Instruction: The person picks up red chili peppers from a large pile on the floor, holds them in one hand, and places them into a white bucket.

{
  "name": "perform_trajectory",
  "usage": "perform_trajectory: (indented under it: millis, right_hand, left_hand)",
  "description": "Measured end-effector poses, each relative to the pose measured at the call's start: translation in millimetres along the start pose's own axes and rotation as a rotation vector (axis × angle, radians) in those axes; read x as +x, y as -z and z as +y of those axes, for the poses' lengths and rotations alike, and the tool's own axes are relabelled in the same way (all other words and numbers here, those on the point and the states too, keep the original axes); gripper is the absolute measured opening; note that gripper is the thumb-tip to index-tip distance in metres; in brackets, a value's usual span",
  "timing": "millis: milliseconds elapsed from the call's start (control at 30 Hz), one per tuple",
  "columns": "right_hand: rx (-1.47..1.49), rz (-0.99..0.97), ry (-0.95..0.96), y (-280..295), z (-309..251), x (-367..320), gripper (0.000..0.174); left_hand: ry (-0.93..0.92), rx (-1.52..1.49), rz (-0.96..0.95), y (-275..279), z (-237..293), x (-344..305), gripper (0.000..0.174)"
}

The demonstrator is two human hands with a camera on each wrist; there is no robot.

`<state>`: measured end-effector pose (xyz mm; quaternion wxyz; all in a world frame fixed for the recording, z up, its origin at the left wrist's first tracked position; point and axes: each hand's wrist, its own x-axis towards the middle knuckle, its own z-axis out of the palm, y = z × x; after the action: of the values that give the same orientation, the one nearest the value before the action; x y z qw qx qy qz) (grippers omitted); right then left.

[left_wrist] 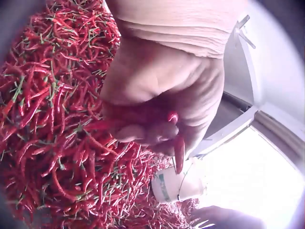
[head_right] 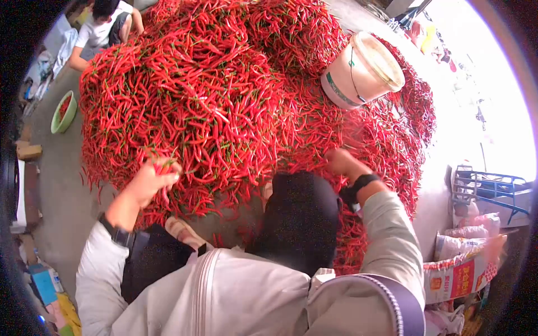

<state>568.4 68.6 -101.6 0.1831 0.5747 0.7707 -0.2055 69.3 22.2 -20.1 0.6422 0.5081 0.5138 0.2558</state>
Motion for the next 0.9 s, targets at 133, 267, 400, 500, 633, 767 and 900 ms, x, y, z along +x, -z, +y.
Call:
perform_trajectory:
  millis: [133, 267, 400, 500, 633, 767, 900]
  right_hand:
    - [-0.057, 0.106, -0.151, -91.4, -5.8, 51.3, 0.028]
    - [-0.104, 0.130, -0.147, -121.7, -29.0, 89.2, 0.038]
    - [-0.134, 0.280, -0.174, -135.1, -28.9, 120.1, 0.038]
    - [-0.183, -0.210, -0.191, -85.5, -41.1, 130.0, 0.033]
    - [-0.252, 0.084, -0.194, -122.9, -14.9, 145.1, 0.032]
    - [-0.201, 0.097, -0.221, -137.2, -4.4, 130.6, 0.037]
    - [-0.307, -0.127, -0.226, -119.5, 1.2, 123.0, 0.040]
  left_hand:
    - [0.104, -0.240, 0.127, -13.0, 12.4, -24.5, 0.020]
    - [0.137, -0.335, 0.163, -29.9, 28.0, -14.3, 0.021]
    - [0.169, -0.303, 0.198, -48.4, 23.7, 9.2, 0.022]
    - [0.271, -0.432, 0.220, -61.6, 14.7, 24.4, 0.020]
    - [0.298, -0.338, 0.167, -72.2, 5.5, 43.7, 0.019]
    - [0.297, -0.324, 0.186, -81.7, 2.5, 57.6, 0.017]
    - [0.279, -0.369, 0.203, -84.6, 3.0, 67.2, 0.020]
